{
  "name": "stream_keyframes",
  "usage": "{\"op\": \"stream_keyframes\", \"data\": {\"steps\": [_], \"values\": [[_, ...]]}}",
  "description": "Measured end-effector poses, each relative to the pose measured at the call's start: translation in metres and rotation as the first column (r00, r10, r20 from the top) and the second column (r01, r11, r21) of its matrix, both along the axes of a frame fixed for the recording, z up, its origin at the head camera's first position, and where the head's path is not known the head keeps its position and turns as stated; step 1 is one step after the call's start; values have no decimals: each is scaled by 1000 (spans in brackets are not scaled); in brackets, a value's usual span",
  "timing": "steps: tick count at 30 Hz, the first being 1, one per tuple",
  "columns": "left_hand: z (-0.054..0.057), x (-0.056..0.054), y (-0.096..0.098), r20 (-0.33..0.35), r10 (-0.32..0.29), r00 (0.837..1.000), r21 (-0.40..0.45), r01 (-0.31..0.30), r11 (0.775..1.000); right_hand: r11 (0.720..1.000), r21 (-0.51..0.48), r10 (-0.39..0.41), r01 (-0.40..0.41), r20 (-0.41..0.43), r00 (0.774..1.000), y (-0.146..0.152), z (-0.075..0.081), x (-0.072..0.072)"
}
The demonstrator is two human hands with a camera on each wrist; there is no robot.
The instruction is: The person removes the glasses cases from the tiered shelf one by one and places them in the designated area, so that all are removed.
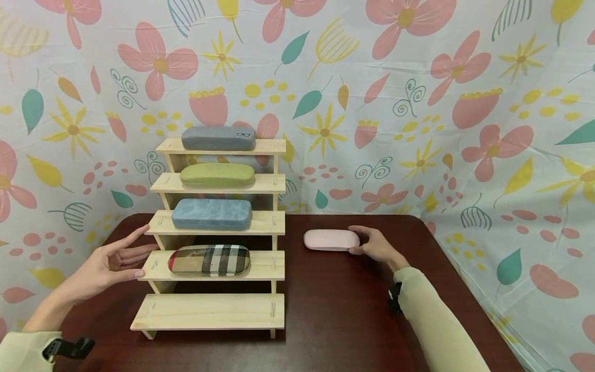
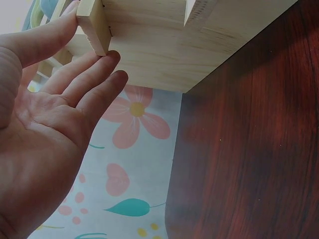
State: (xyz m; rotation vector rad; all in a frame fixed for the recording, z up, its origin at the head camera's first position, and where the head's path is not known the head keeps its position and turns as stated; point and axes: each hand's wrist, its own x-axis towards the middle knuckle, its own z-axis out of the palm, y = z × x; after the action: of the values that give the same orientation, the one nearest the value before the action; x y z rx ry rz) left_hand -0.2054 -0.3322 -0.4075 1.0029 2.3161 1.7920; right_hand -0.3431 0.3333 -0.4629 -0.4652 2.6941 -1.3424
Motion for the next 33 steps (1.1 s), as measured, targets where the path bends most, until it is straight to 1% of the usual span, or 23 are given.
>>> {"op": "stream_keyframes", "data": {"steps": [3,6,11,16,22,25,28,31,33], "values": [[0,0,0,-3,-3,1000,3,3,1000,1000,5,-1,1,-22,1000,4,5,4],[0,-1,1,-6,3,1000,2,-3,1000,1000,14,9,-8,-60,998,8,12,10],[0,1,0,-2,15,1000,-8,-15,1000,999,44,28,-23,-119,992,10,24,23],[0,1,0,-4,14,1000,-10,-15,1000,997,68,45,-34,-162,986,9,39,40],[0,0,1,0,17,1000,-13,-17,1000,997,31,70,-65,-192,979,0,55,64],[1,0,1,0,23,1000,-21,-23,1000,997,20,84,-81,-222,972,-8,60,77],[1,0,0,3,24,1000,-22,-24,999,995,30,96,-91,-266,959,-17,64,88],[0,1,0,4,21,1000,-19,-21,1000,994,45,105,-96,-312,944,-26,67,97],[0,1,0,2,20,1000,-18,-20,1000,994,44,109,-100,-328,938,-33,69,103]]}}
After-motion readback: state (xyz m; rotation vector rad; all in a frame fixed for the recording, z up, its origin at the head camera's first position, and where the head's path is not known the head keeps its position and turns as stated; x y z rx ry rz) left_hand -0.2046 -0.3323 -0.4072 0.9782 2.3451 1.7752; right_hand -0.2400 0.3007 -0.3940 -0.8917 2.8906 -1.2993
